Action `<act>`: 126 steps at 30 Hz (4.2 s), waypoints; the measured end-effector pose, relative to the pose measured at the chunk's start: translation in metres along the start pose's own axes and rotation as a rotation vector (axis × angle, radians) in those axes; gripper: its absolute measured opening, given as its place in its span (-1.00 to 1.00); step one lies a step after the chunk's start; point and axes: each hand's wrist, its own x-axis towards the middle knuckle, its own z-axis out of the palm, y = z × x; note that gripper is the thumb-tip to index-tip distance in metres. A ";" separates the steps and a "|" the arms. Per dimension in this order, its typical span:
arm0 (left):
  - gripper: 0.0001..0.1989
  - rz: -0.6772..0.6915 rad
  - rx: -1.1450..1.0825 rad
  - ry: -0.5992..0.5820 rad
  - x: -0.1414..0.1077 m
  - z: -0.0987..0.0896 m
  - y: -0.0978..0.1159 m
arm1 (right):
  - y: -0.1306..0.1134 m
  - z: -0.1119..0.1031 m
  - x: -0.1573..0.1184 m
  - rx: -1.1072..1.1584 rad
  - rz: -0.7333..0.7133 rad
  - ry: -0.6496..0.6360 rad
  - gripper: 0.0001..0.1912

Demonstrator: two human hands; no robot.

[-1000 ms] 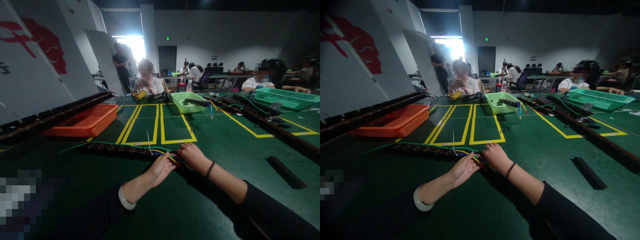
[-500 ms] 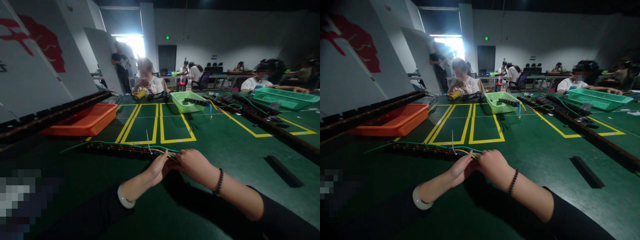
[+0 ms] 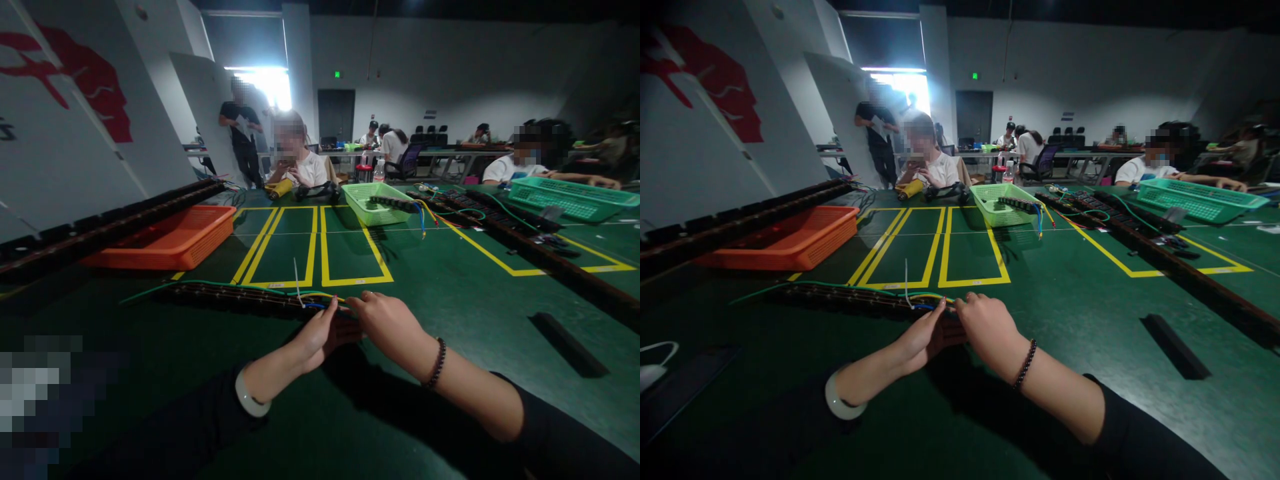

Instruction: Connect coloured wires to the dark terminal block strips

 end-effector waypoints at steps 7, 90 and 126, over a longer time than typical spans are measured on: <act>-0.78 -0.016 0.011 -0.026 -0.004 0.002 0.003 | 0.017 0.006 0.006 0.137 -0.068 -0.092 -0.64; -0.78 0.057 0.039 0.035 -0.008 0.000 0.010 | 0.026 0.011 0.010 -0.013 -0.019 -0.106 -0.74; -0.79 0.072 0.129 -0.119 -0.008 -0.005 0.004 | 0.026 0.020 0.018 0.131 -0.157 -0.052 -0.81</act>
